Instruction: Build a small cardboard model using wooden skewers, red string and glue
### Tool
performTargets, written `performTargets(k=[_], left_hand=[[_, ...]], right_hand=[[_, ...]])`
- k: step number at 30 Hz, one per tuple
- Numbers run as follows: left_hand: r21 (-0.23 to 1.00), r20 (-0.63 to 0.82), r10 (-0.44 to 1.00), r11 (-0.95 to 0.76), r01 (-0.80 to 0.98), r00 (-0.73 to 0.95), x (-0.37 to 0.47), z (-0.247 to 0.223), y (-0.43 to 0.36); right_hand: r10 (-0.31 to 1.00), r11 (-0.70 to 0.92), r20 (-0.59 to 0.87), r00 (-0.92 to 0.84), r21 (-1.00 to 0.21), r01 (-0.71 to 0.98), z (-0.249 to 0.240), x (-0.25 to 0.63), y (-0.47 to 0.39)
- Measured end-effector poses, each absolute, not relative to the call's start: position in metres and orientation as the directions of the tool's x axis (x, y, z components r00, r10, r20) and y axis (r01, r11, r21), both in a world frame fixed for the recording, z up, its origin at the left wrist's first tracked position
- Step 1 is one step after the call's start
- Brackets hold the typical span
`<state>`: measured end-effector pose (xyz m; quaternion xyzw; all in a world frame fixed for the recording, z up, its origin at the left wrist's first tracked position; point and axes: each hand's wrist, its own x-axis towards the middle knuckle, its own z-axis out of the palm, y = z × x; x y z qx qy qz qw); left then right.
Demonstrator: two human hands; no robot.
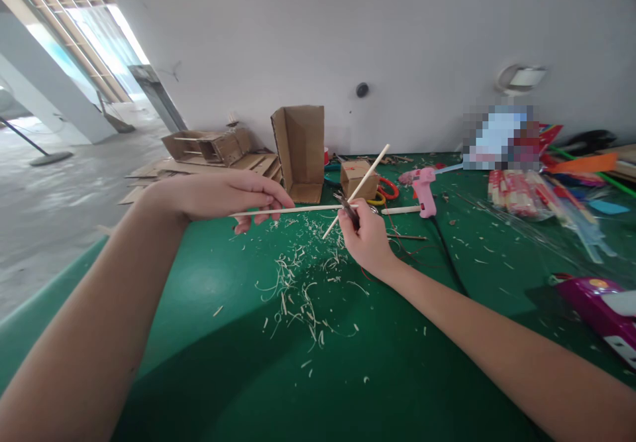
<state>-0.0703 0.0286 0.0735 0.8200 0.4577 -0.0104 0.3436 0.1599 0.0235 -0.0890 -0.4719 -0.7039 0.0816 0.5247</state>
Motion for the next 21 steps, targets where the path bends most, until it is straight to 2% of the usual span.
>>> performTargets(k=[5, 15, 21], left_hand=[[0.586, -0.330, 0.732, -0.336, 0.737, 0.596, -0.070, 0.070, 0.030], [0.459, -0.350, 0.699, -0.453, 0.764, 0.624, -0.076, 0.068, 0.044], [0.474, -0.220, 0.802, -0.409, 0.779, 0.555, -0.113, 0.055, 0.066]], right_hand=[[0.756, 0.542, 0.654, -0.014, -0.614, 0.574, -0.088, 0.160, 0.023], [0.760, 0.542, 0.650, -0.014, -0.621, 0.566, -0.086, 0.160, 0.021], [0.764, 0.531, 0.645, -0.003, -0.626, 0.571, -0.087, 0.161, 0.021]])
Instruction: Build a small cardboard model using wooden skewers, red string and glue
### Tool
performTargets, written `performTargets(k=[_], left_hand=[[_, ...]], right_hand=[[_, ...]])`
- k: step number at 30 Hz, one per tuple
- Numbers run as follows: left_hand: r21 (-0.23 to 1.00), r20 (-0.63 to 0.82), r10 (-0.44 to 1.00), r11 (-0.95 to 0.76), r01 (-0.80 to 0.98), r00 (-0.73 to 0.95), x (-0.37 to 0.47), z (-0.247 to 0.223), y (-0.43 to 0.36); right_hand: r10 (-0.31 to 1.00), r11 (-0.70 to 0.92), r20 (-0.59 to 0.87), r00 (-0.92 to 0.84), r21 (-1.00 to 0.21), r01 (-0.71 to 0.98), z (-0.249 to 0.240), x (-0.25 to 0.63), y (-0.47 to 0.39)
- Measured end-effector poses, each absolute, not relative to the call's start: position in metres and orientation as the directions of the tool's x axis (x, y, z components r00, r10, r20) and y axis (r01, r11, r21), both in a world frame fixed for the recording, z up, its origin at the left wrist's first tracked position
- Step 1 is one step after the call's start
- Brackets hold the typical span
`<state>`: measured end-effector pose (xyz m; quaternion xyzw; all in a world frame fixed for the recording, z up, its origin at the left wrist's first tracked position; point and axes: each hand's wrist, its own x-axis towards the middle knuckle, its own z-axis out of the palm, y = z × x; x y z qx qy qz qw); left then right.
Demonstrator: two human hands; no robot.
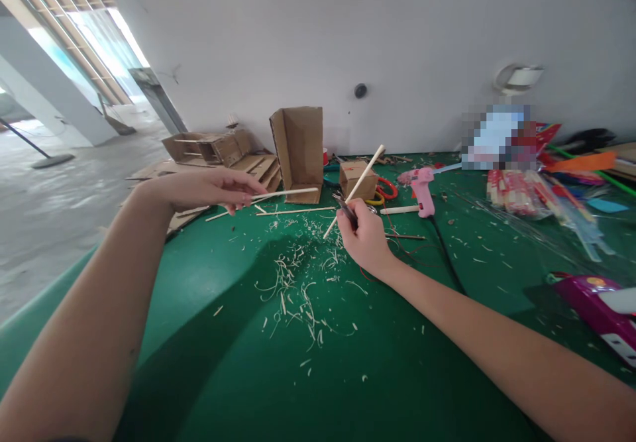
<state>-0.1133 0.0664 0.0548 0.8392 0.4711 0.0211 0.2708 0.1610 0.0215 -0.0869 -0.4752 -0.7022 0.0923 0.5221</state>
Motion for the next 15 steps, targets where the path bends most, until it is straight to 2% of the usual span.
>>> performTargets(k=[2, 4, 9, 12, 15], left_hand=[[0.449, -0.233, 0.846, -0.344, 0.825, 0.479, -0.130, 0.043, 0.077], [0.325, -0.316, 0.894, -0.212, 0.922, 0.317, -0.143, 0.031, 0.086], [0.290, -0.330, 0.912, -0.148, 0.946, 0.244, -0.155, 0.006, 0.101], [0.235, -0.278, 0.934, -0.161, 0.959, 0.225, -0.152, -0.001, 0.109], [0.187, -0.161, 0.956, -0.213, 0.959, 0.244, -0.148, -0.004, 0.114]], right_hand=[[0.765, 0.531, 0.644, -0.010, -0.622, 0.575, -0.087, 0.161, 0.022], [0.769, 0.532, 0.638, -0.020, -0.623, 0.574, -0.088, 0.162, 0.023], [0.775, 0.530, 0.631, -0.030, -0.624, 0.574, -0.087, 0.162, 0.024], [0.778, 0.536, 0.626, -0.045, -0.625, 0.567, -0.085, 0.161, 0.024], [0.787, 0.532, 0.614, -0.064, -0.622, 0.574, -0.084, 0.161, 0.023]])
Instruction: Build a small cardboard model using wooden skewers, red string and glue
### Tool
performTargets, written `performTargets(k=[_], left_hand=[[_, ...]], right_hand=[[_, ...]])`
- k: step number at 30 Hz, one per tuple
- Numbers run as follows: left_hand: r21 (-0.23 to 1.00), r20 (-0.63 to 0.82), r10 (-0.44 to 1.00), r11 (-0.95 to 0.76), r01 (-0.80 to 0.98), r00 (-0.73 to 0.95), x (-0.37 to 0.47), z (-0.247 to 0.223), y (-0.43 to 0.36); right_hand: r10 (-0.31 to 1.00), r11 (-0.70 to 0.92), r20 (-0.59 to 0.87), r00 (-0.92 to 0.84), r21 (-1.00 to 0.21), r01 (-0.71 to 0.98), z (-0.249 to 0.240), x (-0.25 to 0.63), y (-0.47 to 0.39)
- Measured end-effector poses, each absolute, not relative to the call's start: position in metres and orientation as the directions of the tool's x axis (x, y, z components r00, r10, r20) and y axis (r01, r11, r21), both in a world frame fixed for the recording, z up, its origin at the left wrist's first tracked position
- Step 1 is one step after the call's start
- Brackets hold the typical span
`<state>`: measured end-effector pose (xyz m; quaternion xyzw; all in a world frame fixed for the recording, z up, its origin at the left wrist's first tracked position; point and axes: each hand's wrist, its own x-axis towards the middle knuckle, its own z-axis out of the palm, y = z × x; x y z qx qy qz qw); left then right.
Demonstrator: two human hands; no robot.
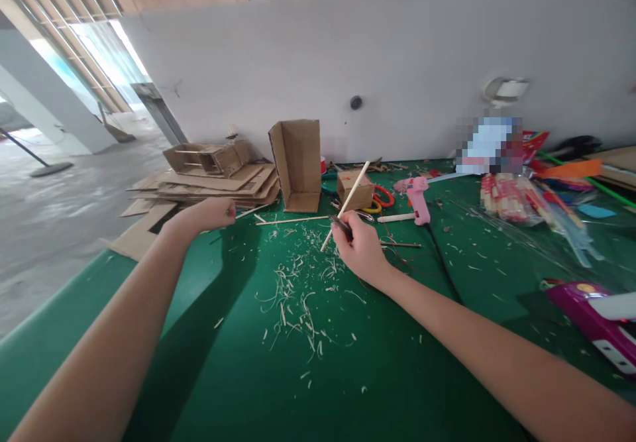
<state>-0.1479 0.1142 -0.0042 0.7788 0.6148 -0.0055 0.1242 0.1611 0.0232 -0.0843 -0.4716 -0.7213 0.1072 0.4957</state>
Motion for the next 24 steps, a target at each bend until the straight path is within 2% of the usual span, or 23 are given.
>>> performTargets(k=[4, 7, 10, 11, 12, 15, 18, 21, 24], left_hand=[[0.178, -0.028, 0.954, -0.291, 0.940, 0.300, -0.139, 0.004, 0.105], [0.231, 0.090, 0.927, -0.375, 0.898, 0.364, -0.114, 0.020, 0.086], [0.551, 0.301, 0.887, -0.462, 0.695, 0.352, -0.070, 0.040, 0.059], [0.623, 0.326, 0.870, -0.491, 0.609, 0.368, -0.054, 0.046, 0.049], [0.637, 0.371, 0.834, -0.548, 0.542, 0.408, -0.038, 0.051, 0.039], [0.555, 0.402, 0.762, -0.644, 0.527, 0.508, -0.005, 0.061, 0.021], [0.482, 0.400, 0.772, -0.635, 0.603, 0.494, 0.005, 0.065, 0.018], [0.481, 0.376, 0.793, -0.609, 0.631, 0.480, -0.001, 0.069, 0.020], [0.452, 0.425, 0.794, -0.602, 0.658, 0.434, -0.008, 0.071, 0.018]], right_hand=[[0.790, 0.527, 0.604, -0.104, -0.583, 0.619, -0.085, 0.161, 0.022], [0.791, 0.537, 0.585, -0.176, -0.528, 0.658, -0.083, 0.160, 0.019], [0.811, 0.537, 0.512, -0.284, -0.458, 0.708, -0.073, 0.158, 0.014], [0.817, 0.534, 0.481, -0.318, -0.422, 0.733, -0.068, 0.157, 0.012], [0.821, 0.530, 0.454, -0.346, -0.380, 0.758, -0.063, 0.156, 0.010], [0.826, 0.524, 0.400, -0.398, -0.282, 0.804, -0.048, 0.153, 0.003], [0.848, 0.509, 0.312, -0.429, -0.251, 0.823, -0.034, 0.156, -0.002], [0.831, 0.553, 0.208, -0.516, -0.217, 0.804, -0.018, 0.167, -0.003], [0.785, 0.601, 0.289, -0.548, -0.137, 0.788, -0.003, 0.178, -0.002]])
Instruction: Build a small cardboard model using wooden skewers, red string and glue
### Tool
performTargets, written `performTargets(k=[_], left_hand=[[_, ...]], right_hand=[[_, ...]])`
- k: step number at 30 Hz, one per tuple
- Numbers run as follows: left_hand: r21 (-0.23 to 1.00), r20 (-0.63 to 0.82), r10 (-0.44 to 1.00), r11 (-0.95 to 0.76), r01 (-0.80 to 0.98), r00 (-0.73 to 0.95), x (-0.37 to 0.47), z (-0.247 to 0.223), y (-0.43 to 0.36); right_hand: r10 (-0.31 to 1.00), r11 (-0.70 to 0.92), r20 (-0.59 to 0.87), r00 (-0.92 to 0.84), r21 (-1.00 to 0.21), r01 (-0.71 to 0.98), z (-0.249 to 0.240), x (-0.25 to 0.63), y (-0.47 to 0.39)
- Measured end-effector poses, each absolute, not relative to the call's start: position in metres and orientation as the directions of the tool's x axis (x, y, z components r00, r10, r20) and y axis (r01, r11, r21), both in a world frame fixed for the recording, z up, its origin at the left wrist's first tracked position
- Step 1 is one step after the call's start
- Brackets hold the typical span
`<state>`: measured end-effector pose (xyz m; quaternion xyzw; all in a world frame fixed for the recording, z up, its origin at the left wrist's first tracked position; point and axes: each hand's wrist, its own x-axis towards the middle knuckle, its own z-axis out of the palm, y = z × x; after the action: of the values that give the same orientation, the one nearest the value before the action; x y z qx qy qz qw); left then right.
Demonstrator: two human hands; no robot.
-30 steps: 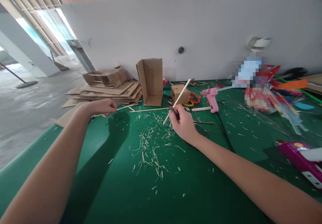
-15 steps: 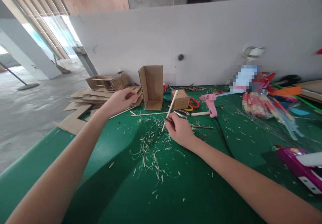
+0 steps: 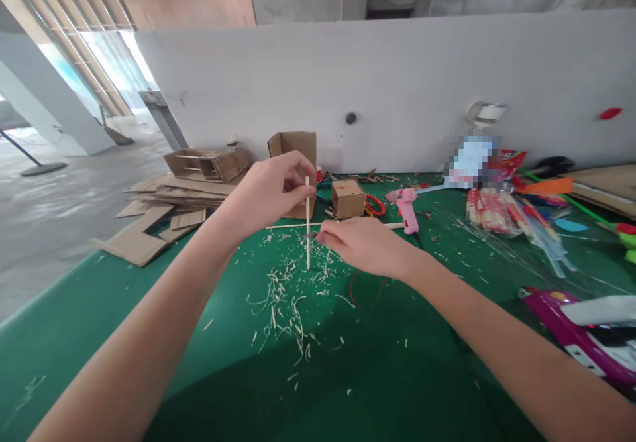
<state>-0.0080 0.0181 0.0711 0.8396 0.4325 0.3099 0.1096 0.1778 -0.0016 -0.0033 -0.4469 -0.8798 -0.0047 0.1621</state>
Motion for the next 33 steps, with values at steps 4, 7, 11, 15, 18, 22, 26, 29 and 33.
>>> performTargets(k=[4, 7, 11, 15, 18, 22, 26, 29, 33], left_hand=[[0.448, 0.441, 0.785, -0.613, 0.651, 0.436, -0.010, 0.069, 0.017], [0.529, 0.442, 0.782, -0.622, 0.577, 0.439, -0.006, 0.064, 0.020], [0.584, 0.425, 0.785, -0.618, 0.526, 0.451, 0.000, 0.060, 0.022], [0.543, 0.429, 0.757, -0.652, 0.529, 0.493, 0.002, 0.060, 0.020], [0.510, 0.448, 0.738, -0.674, 0.534, 0.504, 0.003, 0.058, 0.020], [0.491, 0.462, 0.725, -0.689, 0.534, 0.511, 0.006, 0.055, 0.021], [0.478, 0.484, 0.720, -0.694, 0.539, 0.498, 0.009, 0.051, 0.021], [0.470, 0.493, 0.730, -0.682, 0.561, 0.474, 0.008, 0.051, 0.022], [0.498, 0.469, 0.763, -0.644, 0.580, 0.445, 0.002, 0.052, 0.025]], right_hand=[[0.702, 0.481, 0.553, -0.449, 0.096, 0.871, 0.005, 0.180, 0.004], [0.647, 0.444, 0.611, -0.457, 0.185, 0.876, 0.004, 0.179, 0.007], [0.642, 0.418, 0.633, -0.432, 0.184, 0.890, 0.003, 0.184, 0.008], [0.637, 0.416, 0.650, -0.415, 0.163, 0.895, 0.002, 0.189, 0.008], [0.643, 0.399, 0.653, -0.400, 0.161, 0.903, 0.002, 0.190, 0.008], [0.657, 0.373, 0.656, -0.371, 0.145, 0.916, 0.003, 0.190, 0.010], [0.689, 0.353, 0.634, -0.351, 0.130, 0.927, -0.003, 0.192, 0.010], [0.732, 0.396, 0.537, -0.419, 0.165, 0.903, -0.019, 0.192, 0.008], [0.746, 0.464, 0.439, -0.500, 0.196, 0.864, -0.034, 0.191, 0.009]])
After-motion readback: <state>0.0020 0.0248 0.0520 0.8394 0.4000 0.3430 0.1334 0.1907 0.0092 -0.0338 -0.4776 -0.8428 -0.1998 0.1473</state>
